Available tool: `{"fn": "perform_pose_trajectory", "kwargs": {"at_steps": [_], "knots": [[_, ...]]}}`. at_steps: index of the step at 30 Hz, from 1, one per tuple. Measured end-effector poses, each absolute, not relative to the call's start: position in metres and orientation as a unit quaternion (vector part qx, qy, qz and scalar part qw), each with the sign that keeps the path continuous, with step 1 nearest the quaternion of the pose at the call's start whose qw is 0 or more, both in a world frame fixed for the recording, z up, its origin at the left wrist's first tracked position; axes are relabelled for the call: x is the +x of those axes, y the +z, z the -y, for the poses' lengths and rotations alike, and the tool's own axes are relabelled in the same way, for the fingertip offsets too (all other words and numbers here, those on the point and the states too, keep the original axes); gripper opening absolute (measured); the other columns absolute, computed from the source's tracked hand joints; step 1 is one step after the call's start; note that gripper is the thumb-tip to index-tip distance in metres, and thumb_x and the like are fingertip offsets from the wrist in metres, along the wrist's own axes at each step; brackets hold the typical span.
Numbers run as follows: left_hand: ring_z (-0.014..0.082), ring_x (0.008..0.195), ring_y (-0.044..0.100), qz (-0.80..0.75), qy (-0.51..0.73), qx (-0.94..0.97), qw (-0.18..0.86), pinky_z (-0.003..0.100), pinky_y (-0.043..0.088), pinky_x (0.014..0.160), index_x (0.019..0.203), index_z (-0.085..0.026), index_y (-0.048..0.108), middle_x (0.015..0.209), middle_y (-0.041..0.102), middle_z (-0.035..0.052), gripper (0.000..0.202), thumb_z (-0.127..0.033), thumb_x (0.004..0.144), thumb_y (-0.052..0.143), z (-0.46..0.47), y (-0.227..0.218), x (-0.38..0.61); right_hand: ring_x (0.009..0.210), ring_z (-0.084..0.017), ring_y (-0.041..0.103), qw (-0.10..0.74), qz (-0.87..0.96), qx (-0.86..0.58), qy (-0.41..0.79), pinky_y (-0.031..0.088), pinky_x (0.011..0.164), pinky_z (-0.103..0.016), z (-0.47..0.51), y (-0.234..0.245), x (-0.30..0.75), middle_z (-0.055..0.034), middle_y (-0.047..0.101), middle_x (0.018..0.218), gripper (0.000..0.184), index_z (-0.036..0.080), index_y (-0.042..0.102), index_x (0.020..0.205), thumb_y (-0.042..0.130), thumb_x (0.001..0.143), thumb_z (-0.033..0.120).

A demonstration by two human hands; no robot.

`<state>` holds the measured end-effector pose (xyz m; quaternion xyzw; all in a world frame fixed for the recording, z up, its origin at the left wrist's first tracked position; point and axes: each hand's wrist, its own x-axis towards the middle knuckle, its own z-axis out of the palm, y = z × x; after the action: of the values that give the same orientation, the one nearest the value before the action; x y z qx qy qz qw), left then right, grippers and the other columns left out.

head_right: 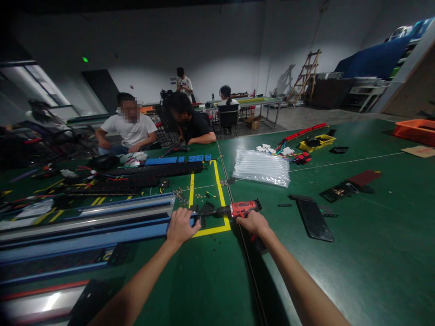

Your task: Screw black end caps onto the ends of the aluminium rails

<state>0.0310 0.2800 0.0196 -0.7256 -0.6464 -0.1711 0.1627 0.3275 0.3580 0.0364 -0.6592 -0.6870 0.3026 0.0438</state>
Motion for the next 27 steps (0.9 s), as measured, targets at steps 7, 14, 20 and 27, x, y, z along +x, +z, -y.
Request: {"fn": "perform_pose_trajectory", "kwargs": {"at_steps": [7, 14, 20, 27], "knots": [[0.0282, 0.090, 0.049, 0.646, -0.175, -0.726, 0.160, 0.042, 0.038, 0.080, 0.086, -0.017, 0.064, 0.084, 0.058, 0.0107, 0.025, -0.039, 0.082, 0.054, -0.2798, 0.0196, 0.0311, 0.064, -0.021, 0.064, 0.042, 0.686, -0.660, 0.305, 0.042, 0.054, -0.027, -0.3572, 0.0401, 0.3268, -0.0064, 0.069, 0.072, 0.032, 0.019, 0.066, 0.069, 0.060, 0.074, 0.050], [0.0279, 0.089, 0.049, 0.646, -0.177, -0.726, 0.157, 0.042, 0.038, 0.078, 0.087, -0.017, 0.064, 0.085, 0.059, 0.0108, 0.024, -0.039, 0.081, 0.054, -0.2797, 0.0211, 0.0312, 0.062, -0.020, 0.064, 0.045, 0.691, -0.654, 0.304, 0.041, 0.053, -0.027, -0.3562, 0.0411, 0.3259, -0.0064, 0.069, 0.070, 0.035, 0.019, 0.065, 0.068, 0.060, 0.073, 0.053], [0.0280, 0.088, 0.049, 0.643, -0.184, -0.727, 0.157, 0.042, 0.038, 0.078, 0.085, -0.018, 0.064, 0.083, 0.059, 0.0108, 0.022, -0.038, 0.081, 0.055, -0.2791, 0.0216, 0.0316, 0.063, -0.021, 0.064, 0.046, 0.694, -0.653, 0.300, 0.041, 0.054, -0.027, -0.3571, 0.0374, 0.3271, -0.0070, 0.069, 0.071, 0.035, 0.018, 0.066, 0.070, 0.060, 0.074, 0.053], [0.0283, 0.089, 0.048, 0.648, -0.173, -0.724, 0.162, 0.042, 0.038, 0.079, 0.085, -0.018, 0.063, 0.084, 0.058, 0.0108, 0.023, -0.039, 0.081, 0.055, -0.2785, 0.0211, 0.0327, 0.064, -0.019, 0.063, 0.043, 0.702, -0.646, 0.297, 0.041, 0.055, -0.026, -0.3583, 0.0340, 0.3288, -0.0067, 0.068, 0.072, 0.033, 0.017, 0.067, 0.071, 0.058, 0.077, 0.048]]}}
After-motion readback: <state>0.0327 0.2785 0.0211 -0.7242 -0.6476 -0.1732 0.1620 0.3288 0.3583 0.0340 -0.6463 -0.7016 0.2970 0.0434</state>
